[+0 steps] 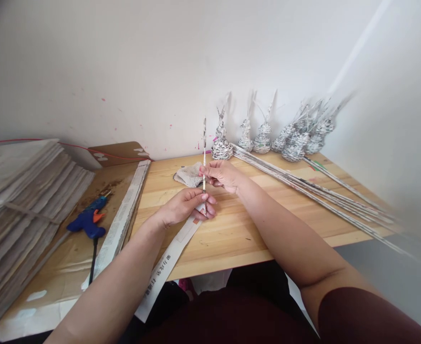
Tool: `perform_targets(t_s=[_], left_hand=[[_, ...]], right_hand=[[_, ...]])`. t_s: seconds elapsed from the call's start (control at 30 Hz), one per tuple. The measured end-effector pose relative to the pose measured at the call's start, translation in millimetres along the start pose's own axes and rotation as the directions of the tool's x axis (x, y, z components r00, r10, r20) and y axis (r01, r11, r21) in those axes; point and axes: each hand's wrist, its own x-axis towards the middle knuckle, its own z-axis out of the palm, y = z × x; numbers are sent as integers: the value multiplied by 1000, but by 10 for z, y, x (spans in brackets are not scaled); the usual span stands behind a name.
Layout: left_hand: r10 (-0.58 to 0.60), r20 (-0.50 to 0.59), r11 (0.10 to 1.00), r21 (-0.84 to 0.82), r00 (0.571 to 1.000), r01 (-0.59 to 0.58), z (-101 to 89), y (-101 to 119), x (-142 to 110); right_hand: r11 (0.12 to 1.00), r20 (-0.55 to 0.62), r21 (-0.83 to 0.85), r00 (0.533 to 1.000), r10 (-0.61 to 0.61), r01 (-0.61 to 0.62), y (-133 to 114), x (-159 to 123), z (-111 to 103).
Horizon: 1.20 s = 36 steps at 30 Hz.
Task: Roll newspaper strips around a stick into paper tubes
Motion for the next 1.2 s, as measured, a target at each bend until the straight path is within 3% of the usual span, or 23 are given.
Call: perform_targets(t_s=[0.13, 0.3, 0.37, 0.5, 0.57, 0.77, 0.97, 1.13, 1.2], left_hand=[[0, -6, 1000, -5, 1000, 0, -1, 7, -8], [-4, -11, 1000, 0, 1000, 4, 1, 8, -4], [-6, -14, 1000, 2, 1000, 6, 1, 16, -7], [-11, -13, 1000, 10, 1000, 11, -3, 38, -24], [-15, -17, 1000, 13, 1000, 15, -6, 45, -30], [-28, 17, 1000, 7, 999, 28, -1, 40, -23], [-18, 8, 1000, 0, 1000, 18, 11, 46, -25], [-17, 11, 1000, 12, 1000, 17, 9, 51, -27], [-11, 6, 1000, 19, 1000, 11, 1, 45, -25]], right_hand=[[998, 125, -53, 992, 29, -22, -8, -16, -15], [994, -52, -104, 998, -46, 41, -29, -20, 66], [996, -63, -82, 997, -41, 36, -31, -20, 62], [999, 120, -40, 992, 32, -27, -15, -30, -10], [999, 151, -45, 988, 35, -28, -2, -28, -31], [999, 3, 9, 999, -37, 37, 7, 7, -23], [1000, 98, -26, 995, -2, 5, -21, -21, -9], [987, -76, -141, 994, -84, 73, -49, -35, 82], [986, -85, -145, 992, -94, 81, -62, -42, 88]])
